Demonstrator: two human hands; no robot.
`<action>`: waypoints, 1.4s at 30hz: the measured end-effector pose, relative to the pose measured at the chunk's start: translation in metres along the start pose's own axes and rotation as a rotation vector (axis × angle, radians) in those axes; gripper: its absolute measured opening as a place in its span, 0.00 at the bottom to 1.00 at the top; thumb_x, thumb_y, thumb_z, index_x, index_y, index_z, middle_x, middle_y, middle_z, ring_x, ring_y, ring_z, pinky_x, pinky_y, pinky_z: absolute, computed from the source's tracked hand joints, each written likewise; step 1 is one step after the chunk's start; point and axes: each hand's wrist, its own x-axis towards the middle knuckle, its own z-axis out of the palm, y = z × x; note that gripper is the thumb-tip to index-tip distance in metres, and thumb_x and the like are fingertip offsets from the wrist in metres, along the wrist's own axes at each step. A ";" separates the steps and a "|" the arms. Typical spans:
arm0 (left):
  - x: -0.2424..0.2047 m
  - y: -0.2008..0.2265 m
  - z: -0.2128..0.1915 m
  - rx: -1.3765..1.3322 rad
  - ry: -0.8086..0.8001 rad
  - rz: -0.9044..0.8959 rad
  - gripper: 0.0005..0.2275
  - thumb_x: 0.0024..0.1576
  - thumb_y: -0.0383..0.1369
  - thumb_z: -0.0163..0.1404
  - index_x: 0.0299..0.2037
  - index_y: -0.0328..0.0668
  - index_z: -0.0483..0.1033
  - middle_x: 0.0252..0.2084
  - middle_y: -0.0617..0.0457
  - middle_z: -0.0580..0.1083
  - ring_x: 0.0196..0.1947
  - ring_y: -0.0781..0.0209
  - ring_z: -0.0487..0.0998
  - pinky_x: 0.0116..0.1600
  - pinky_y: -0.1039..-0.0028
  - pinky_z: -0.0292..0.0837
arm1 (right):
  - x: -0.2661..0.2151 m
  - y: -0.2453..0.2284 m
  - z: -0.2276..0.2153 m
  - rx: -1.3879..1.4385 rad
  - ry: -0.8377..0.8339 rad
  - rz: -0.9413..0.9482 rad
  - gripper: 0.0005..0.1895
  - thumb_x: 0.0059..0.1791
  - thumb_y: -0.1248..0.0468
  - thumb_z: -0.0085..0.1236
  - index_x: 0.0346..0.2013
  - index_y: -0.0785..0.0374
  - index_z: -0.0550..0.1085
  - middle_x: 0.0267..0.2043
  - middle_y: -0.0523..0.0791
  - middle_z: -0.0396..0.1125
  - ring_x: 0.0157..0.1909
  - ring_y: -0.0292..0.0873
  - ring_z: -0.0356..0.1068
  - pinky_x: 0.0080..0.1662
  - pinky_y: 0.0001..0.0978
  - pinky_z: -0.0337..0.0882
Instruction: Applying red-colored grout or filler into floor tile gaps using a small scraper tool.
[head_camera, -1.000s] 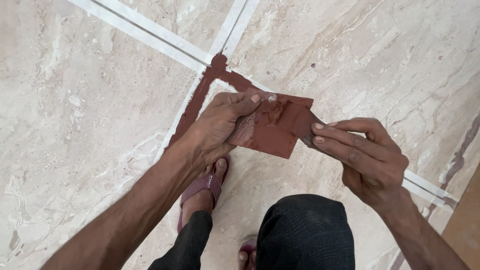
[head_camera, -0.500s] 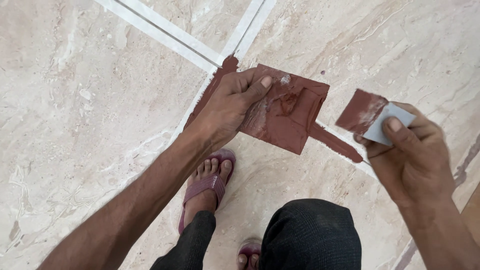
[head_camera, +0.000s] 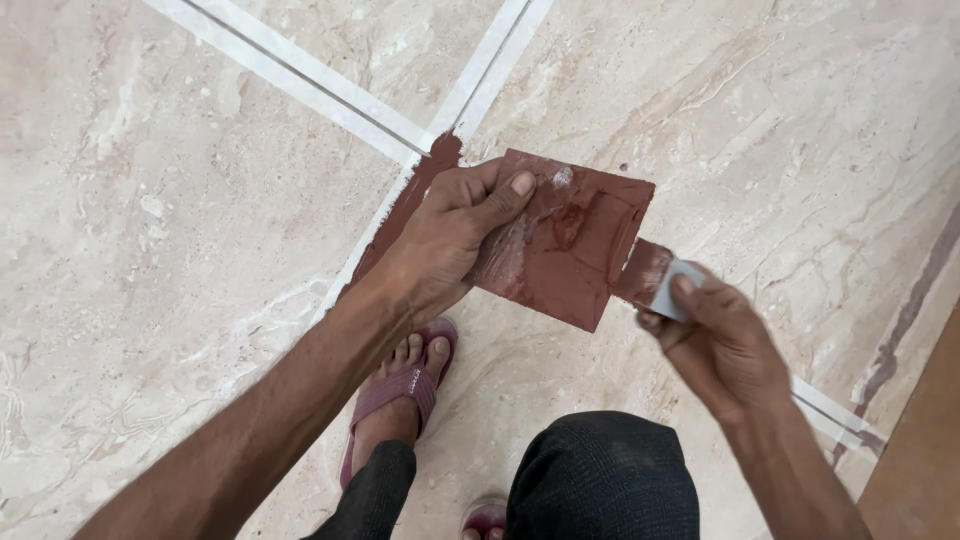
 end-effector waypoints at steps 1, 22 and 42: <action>0.001 -0.001 -0.003 0.044 0.020 0.000 0.13 0.67 0.35 0.43 0.48 0.31 0.76 0.38 0.51 0.78 0.33 0.71 0.77 0.40 0.79 0.80 | -0.003 -0.009 -0.005 -0.155 0.038 -0.086 0.07 0.52 0.71 0.57 0.45 0.65 0.75 0.46 0.47 0.74 0.50 0.39 0.73 0.54 0.32 0.77; -0.001 0.009 0.008 0.863 0.053 0.173 0.15 0.68 0.38 0.37 0.41 0.39 0.77 0.22 0.54 0.70 0.20 0.67 0.71 0.28 0.69 0.73 | -0.013 -0.077 0.102 -2.159 -0.665 -1.072 0.17 0.45 0.62 0.65 0.48 0.55 0.79 0.51 0.38 0.75 0.53 0.41 0.70 0.53 0.38 0.69; -0.011 0.019 -0.009 0.751 0.179 -0.054 0.16 0.70 0.35 0.36 0.57 0.39 0.77 0.44 0.41 0.81 0.39 0.52 0.81 0.45 0.61 0.81 | -0.029 -0.048 -0.049 -1.741 -0.018 -0.352 0.12 0.49 0.70 0.59 0.46 0.57 0.80 0.41 0.44 0.78 0.37 0.41 0.76 0.42 0.37 0.75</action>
